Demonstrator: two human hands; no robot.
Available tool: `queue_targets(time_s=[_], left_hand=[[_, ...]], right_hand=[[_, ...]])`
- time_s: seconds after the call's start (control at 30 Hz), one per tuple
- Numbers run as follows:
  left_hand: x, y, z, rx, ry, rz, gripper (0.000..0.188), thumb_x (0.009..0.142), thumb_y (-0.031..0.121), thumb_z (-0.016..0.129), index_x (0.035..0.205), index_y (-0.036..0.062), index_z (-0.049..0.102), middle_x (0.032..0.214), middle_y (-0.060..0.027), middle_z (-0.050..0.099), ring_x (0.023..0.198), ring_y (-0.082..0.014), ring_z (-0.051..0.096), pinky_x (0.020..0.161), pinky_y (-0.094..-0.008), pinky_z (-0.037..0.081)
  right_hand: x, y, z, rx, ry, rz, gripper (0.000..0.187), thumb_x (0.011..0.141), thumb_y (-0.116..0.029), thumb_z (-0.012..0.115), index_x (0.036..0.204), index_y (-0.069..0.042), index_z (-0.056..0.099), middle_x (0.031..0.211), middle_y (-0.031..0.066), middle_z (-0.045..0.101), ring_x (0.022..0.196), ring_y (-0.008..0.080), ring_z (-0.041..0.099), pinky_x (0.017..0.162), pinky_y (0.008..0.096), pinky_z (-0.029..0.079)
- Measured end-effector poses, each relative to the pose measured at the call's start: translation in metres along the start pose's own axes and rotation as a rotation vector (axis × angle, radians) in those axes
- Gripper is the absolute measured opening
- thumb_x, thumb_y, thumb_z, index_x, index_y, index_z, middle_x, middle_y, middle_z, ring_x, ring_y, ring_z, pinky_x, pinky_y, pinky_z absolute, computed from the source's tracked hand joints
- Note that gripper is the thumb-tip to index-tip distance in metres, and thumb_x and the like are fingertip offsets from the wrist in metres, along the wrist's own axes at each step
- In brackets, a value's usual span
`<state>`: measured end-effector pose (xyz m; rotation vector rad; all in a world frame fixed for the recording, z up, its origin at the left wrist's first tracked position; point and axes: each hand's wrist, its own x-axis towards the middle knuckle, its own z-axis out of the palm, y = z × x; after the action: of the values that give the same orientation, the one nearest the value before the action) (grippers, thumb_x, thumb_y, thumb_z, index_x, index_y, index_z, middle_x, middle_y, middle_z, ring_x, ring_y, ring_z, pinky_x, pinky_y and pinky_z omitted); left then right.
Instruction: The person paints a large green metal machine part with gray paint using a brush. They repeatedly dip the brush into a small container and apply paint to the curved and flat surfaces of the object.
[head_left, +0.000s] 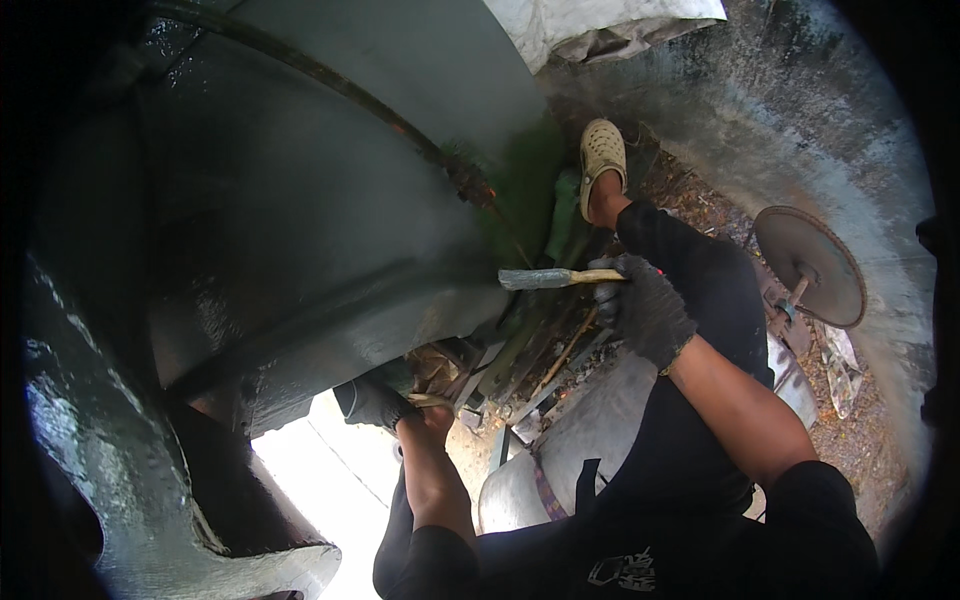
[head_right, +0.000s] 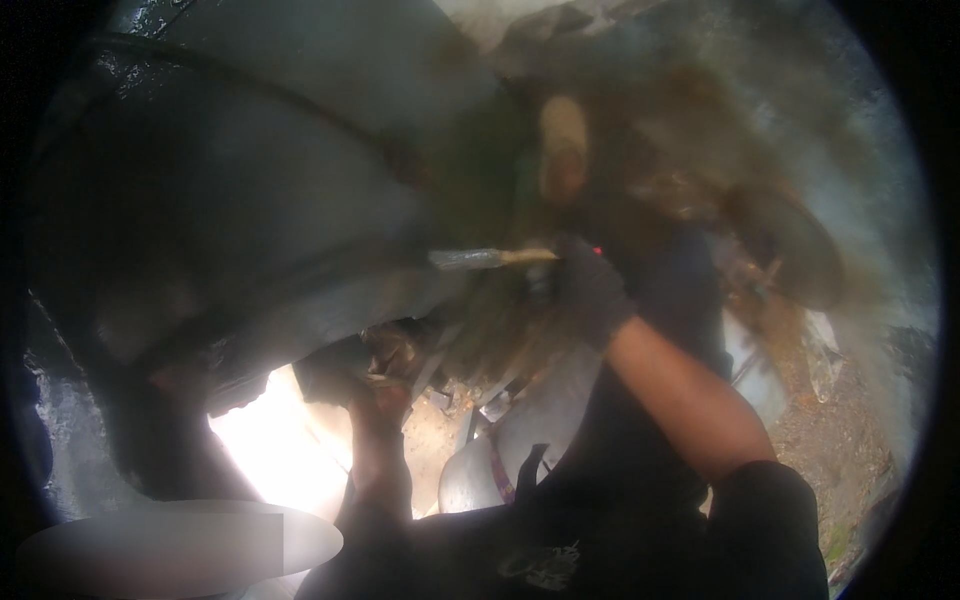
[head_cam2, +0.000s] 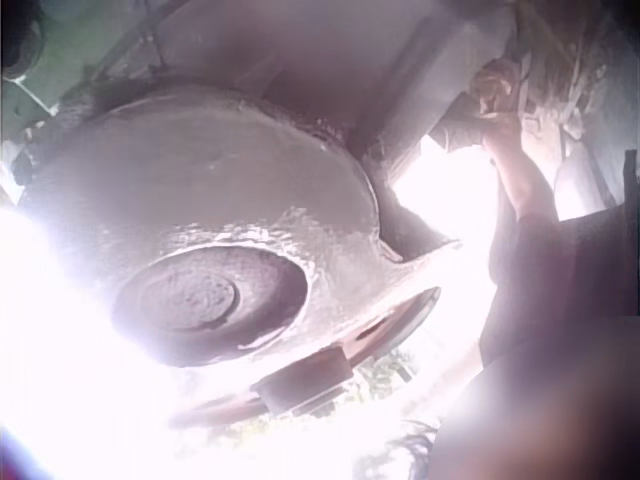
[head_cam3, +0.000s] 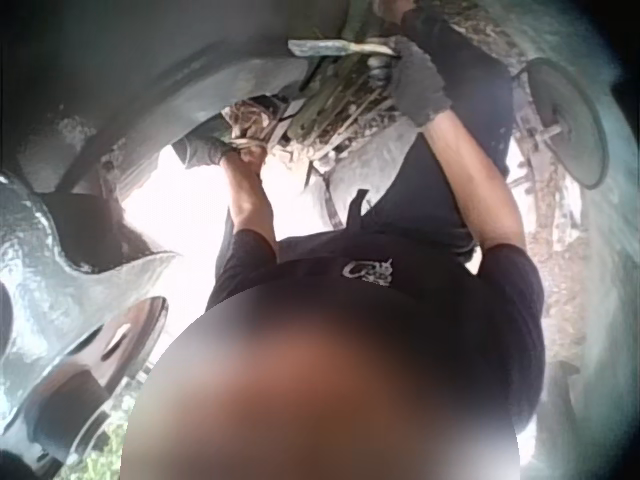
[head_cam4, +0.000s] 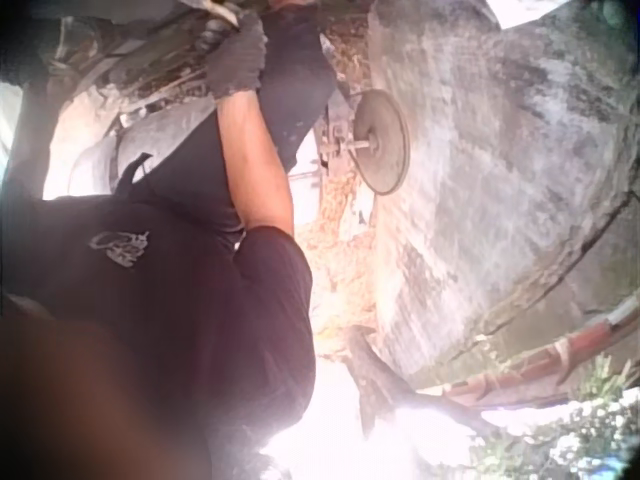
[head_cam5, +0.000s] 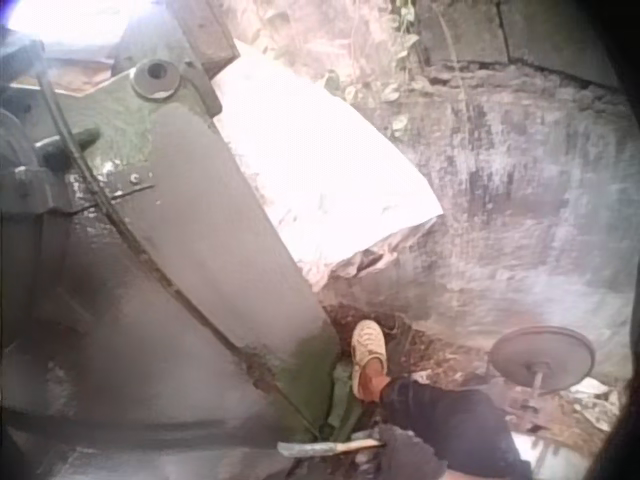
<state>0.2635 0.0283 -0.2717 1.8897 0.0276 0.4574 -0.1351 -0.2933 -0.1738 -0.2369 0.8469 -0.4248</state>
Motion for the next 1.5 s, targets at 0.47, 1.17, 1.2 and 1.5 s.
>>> queue_targets(time_s=[0.47,1.17,1.2,1.5], left_hand=[[-0.045,0.009,0.006,0.197,0.151,-0.023,0.044,0.103,0.035,0.074,0.127,-0.0021,0.075,0.106,-0.0069,0.080,0.087,-0.0188,0.073,0.076,-0.0352,0.060],[-0.102,-0.032,-0.075,-0.003,-0.584,-0.284,0.035,0.102,0.023,0.075,0.129,-0.0008,0.074,0.094,-0.0021,0.074,0.080,-0.0157,0.068,0.070,-0.0328,0.055],[-0.113,-0.035,-0.094,-0.076,-0.734,-0.319,0.034,0.102,0.020,0.075,0.129,-0.0009,0.074,0.092,-0.0007,0.073,0.078,-0.0145,0.066,0.068,-0.0320,0.054],[-0.166,0.305,0.072,-0.030,-0.819,0.284,0.047,0.106,0.020,0.071,0.142,-0.0080,0.061,0.120,-0.0129,0.071,0.095,-0.0167,0.068,0.083,-0.0350,0.057]], right_hand=[[0.039,0.023,-0.026,-0.203,-0.099,-0.176,0.034,0.109,-0.030,0.055,0.125,-0.003,0.069,0.086,0.0046,0.066,0.073,0.0154,0.062,0.069,0.0318,0.054],[0.022,0.002,-0.007,-0.061,-0.203,-0.254,0.034,0.108,-0.028,0.053,0.127,-0.002,0.066,0.092,0.0052,0.062,0.077,0.0171,0.060,0.074,0.0355,0.055],[0.024,0.002,-0.003,-0.040,-0.221,-0.261,0.034,0.108,-0.028,0.054,0.127,-0.002,0.066,0.093,0.0056,0.062,0.078,0.0174,0.061,0.075,0.0360,0.055],[0.026,-0.062,0.005,-0.345,0.059,-0.882,0.035,0.109,-0.027,0.055,0.131,-0.003,0.065,0.101,0.0076,0.064,0.089,0.0213,0.063,0.082,0.0380,0.055]])
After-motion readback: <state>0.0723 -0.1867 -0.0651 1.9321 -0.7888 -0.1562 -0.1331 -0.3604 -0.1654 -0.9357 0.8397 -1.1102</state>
